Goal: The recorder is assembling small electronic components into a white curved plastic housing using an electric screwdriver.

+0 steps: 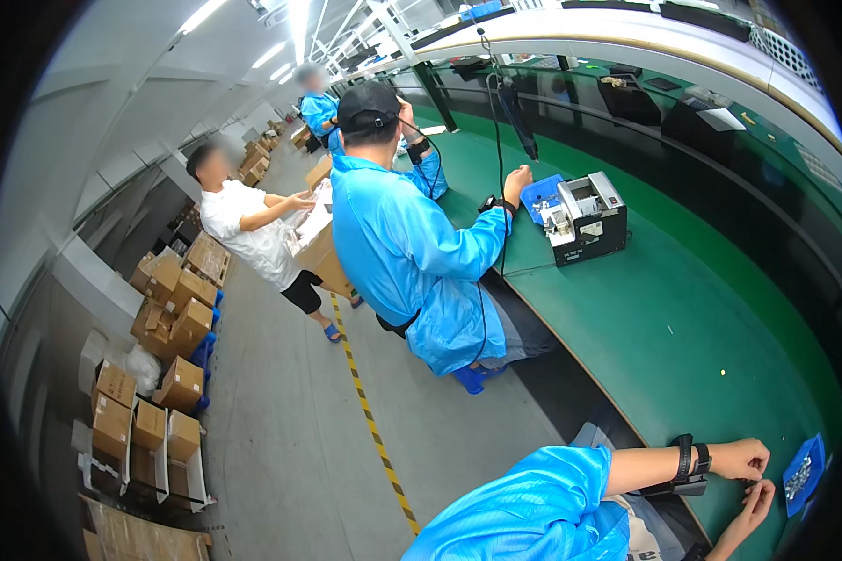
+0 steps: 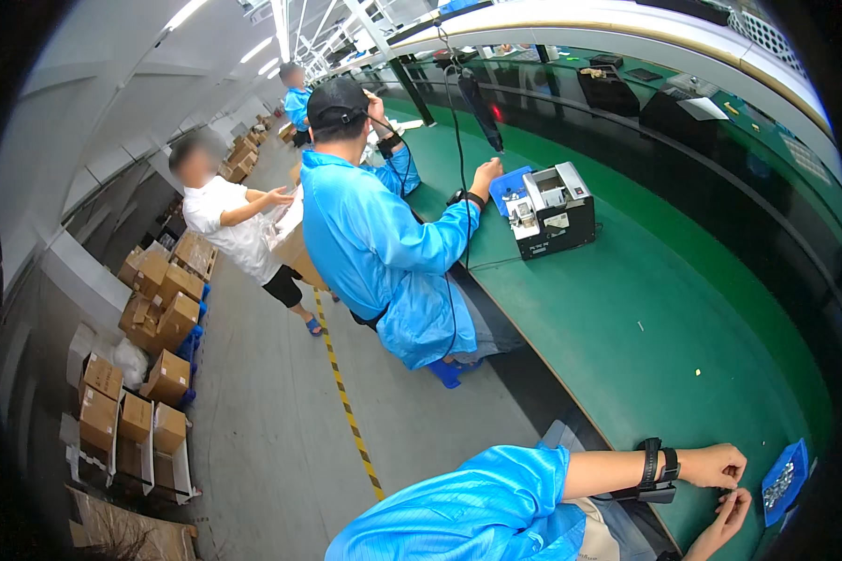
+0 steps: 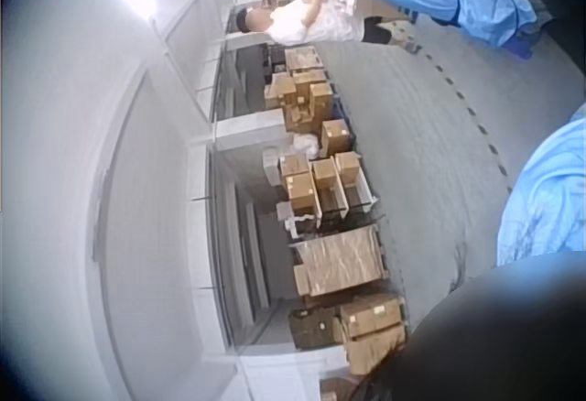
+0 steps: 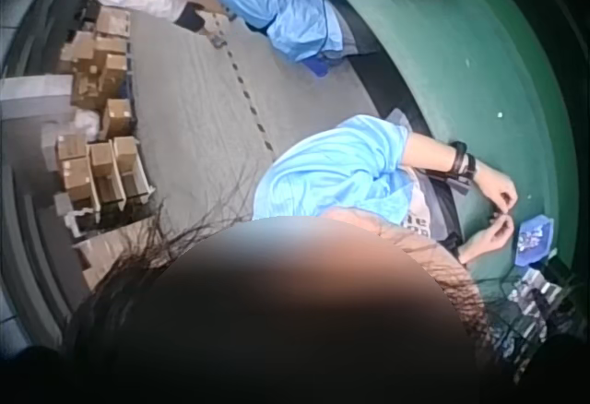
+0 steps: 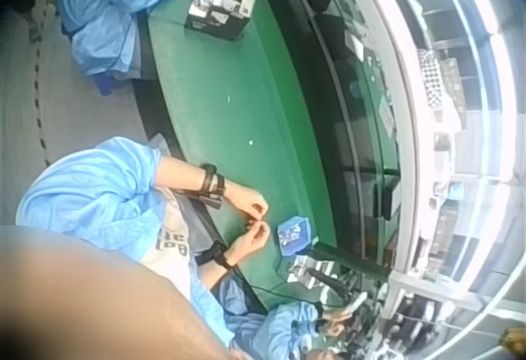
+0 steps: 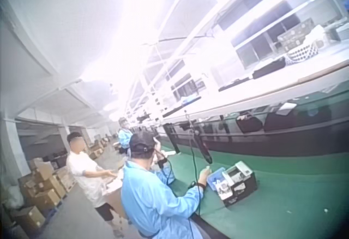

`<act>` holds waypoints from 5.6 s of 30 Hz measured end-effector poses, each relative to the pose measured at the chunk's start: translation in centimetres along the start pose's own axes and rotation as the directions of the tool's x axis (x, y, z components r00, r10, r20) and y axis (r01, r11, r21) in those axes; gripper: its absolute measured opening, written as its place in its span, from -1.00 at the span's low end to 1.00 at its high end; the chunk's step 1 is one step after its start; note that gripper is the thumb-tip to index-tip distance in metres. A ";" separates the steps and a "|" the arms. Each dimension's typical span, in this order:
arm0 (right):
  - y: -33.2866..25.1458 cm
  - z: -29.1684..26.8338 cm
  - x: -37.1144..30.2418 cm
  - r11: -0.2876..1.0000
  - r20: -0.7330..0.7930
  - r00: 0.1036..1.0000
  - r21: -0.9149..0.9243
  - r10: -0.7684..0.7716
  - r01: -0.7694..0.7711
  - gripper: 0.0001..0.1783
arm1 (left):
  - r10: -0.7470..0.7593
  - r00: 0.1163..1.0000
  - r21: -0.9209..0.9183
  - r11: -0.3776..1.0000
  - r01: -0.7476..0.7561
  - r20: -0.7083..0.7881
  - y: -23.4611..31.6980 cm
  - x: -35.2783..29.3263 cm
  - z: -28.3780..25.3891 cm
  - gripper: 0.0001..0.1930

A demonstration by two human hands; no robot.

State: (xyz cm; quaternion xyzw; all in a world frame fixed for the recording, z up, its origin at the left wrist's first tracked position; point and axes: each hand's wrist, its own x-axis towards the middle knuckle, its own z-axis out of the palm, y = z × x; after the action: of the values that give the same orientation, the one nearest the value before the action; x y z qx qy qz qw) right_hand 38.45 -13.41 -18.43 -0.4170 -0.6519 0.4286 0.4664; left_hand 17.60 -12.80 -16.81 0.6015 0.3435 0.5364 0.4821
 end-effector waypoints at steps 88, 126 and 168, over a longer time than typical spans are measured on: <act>1.0 0.7 -0.5 0.969 -0.099 0.995 -0.247 -0.013 -0.012 -0.79 | 0.077 0.997 0.126 0.989 -0.075 -0.012 1.5 -0.2 0.1 -0.82; -0.7 1.2 -0.7 0.979 -0.092 0.996 -0.200 0.009 -0.027 -0.82 | 0.002 0.998 0.099 0.995 -0.009 0.069 2.3 -0.1 -0.3 -0.83; -0.1 1.2 -0.4 0.996 -0.092 0.995 -0.082 0.039 -0.047 -0.81 | -0.105 0.994 -0.064 0.992 0.107 0.024 1.9 -0.1 -0.2 -0.92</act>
State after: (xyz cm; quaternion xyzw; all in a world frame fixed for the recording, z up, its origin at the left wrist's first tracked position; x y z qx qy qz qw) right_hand 37.41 -14.02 -18.71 -0.4691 -0.6385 0.3914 0.4680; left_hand 17.23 -13.45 -15.09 0.5718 0.3523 0.5149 0.5328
